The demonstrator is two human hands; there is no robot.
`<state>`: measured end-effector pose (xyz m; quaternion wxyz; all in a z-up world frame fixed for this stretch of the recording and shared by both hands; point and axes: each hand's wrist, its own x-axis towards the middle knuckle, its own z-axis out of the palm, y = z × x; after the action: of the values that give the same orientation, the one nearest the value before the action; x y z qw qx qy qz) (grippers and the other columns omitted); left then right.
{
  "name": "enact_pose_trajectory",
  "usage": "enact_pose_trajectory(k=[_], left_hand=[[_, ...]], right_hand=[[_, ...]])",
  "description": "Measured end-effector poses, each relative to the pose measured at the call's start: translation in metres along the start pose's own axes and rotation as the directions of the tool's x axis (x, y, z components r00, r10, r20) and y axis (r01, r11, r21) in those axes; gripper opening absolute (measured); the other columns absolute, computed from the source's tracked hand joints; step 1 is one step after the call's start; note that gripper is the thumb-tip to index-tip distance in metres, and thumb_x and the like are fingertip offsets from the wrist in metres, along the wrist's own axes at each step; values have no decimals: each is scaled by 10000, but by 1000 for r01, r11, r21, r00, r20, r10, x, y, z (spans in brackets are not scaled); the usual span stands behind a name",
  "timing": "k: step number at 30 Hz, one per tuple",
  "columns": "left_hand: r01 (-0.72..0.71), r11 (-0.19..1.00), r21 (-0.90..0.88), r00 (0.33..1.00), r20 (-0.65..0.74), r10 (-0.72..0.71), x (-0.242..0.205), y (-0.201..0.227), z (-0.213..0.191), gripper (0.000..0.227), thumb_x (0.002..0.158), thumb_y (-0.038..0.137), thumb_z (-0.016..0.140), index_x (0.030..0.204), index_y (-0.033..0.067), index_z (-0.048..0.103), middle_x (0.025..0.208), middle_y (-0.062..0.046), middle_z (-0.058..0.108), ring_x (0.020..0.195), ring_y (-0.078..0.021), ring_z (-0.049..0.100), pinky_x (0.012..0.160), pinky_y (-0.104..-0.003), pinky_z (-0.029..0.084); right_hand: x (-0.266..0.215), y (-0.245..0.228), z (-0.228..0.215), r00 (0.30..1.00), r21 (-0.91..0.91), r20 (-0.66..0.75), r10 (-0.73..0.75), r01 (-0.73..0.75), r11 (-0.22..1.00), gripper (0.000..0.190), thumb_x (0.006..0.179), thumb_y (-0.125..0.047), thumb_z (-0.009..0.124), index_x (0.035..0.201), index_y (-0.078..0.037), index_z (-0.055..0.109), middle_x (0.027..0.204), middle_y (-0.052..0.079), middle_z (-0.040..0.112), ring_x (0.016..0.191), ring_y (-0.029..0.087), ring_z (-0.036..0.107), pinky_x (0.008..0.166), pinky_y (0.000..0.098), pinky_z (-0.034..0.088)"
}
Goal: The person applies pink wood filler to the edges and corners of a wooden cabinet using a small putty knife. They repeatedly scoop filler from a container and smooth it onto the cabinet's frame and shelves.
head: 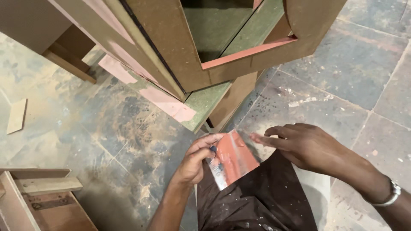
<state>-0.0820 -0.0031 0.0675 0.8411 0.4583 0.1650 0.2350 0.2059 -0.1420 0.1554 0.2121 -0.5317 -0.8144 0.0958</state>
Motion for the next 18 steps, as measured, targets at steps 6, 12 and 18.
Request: enact_pose_trajectory(k=[6, 12, 18], left_hand=[[3, 912, 410, 979, 183, -85, 9, 12, 12, 448, 972, 4, 492, 1410, -41, 575, 1135, -88, 640, 989, -151, 593, 914, -313, 506], [-57, 796, 603, 942, 297, -157, 15, 23, 19, 579, 895, -8, 490, 1472, 18, 449, 1348, -64, 567, 1207, -126, 585, 1047, -323, 484], [122, 812, 570, 950, 169, -261, 16, 27, 27, 564, 956, 32, 502, 1513, 47, 412, 957, -62, 676, 874, -104, 622, 832, -291, 509]], right_hand=[[13, -22, -4, 913, 110, 387, 129, -185, 977, 877, 853, -210, 697, 1615, -322, 277, 1198, 94, 705, 950, 342, 687, 806, 484, 547], [22, -21, 15, 890, 241, 455, 3, -126, 962, 922, 852, -155, 684, 1629, -394, 250, 1249, 113, 710, 942, 380, 679, 827, 488, 541], [17, -29, 22, 769, 253, 637, 55, -276, 927, 930, 876, -165, 682, 1608, -471, 197, 1104, 102, 777, 860, 279, 724, 849, 451, 556]])
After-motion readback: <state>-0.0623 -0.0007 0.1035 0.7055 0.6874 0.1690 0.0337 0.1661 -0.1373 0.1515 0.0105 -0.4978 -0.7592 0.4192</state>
